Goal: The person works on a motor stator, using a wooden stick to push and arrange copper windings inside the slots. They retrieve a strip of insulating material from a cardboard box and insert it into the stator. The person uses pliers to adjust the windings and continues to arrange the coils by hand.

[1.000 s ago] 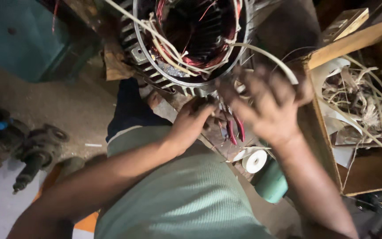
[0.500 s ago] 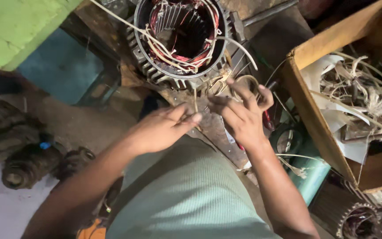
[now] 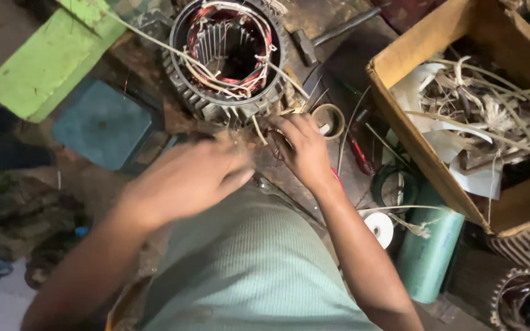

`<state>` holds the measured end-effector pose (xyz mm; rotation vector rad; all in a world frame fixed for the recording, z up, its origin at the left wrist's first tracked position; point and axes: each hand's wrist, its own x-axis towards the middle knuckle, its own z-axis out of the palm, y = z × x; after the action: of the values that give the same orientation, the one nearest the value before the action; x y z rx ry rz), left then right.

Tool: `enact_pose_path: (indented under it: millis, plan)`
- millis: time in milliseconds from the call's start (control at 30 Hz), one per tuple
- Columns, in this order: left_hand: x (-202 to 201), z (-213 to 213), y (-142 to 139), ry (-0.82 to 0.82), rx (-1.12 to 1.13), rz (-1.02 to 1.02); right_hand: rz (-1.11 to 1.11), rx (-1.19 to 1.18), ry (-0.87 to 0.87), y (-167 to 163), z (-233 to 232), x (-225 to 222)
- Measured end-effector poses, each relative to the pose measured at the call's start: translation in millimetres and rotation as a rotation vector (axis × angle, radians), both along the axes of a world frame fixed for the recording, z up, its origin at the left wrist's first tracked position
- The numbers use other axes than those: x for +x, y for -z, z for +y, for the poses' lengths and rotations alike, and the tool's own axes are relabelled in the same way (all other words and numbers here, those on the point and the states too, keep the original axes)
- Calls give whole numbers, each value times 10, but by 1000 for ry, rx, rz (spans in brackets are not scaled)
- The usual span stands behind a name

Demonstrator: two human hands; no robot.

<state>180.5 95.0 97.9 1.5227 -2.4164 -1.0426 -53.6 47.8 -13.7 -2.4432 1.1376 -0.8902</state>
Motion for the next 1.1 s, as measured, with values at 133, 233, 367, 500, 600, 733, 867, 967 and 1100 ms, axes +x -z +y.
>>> enact_pose_path:
  millis: [133,233,367,500,600,733,867,967,1100]
  plan:
    - [258,64,-242,-98,-123,-419,31,3,42,147,24,7]
    - [355,-190,-410,-213,-636,-270,-50,13,138,260,18,25]
    - [23,-873,-142,70,-883,370,-110,142,278,407,-27,135]
    - [-148,-1208,297,262,-718,400,26,292,412,471,-99,159]
    - [15,-1337,436,280,-629,420,-11,257,333,434,-90,92]
    - [259,-1487,394,343,-615,290,212,301,308,237,34,-74]
    - [306,-1556,315,384,-747,151,246,499,158,-128,332,-426]
    - [271,-1566,297,386,-823,98,-79,696,21,-286,517,-586]
    - [202,-1545,342,417,-844,10,-652,600,-1,-142,526,-388]
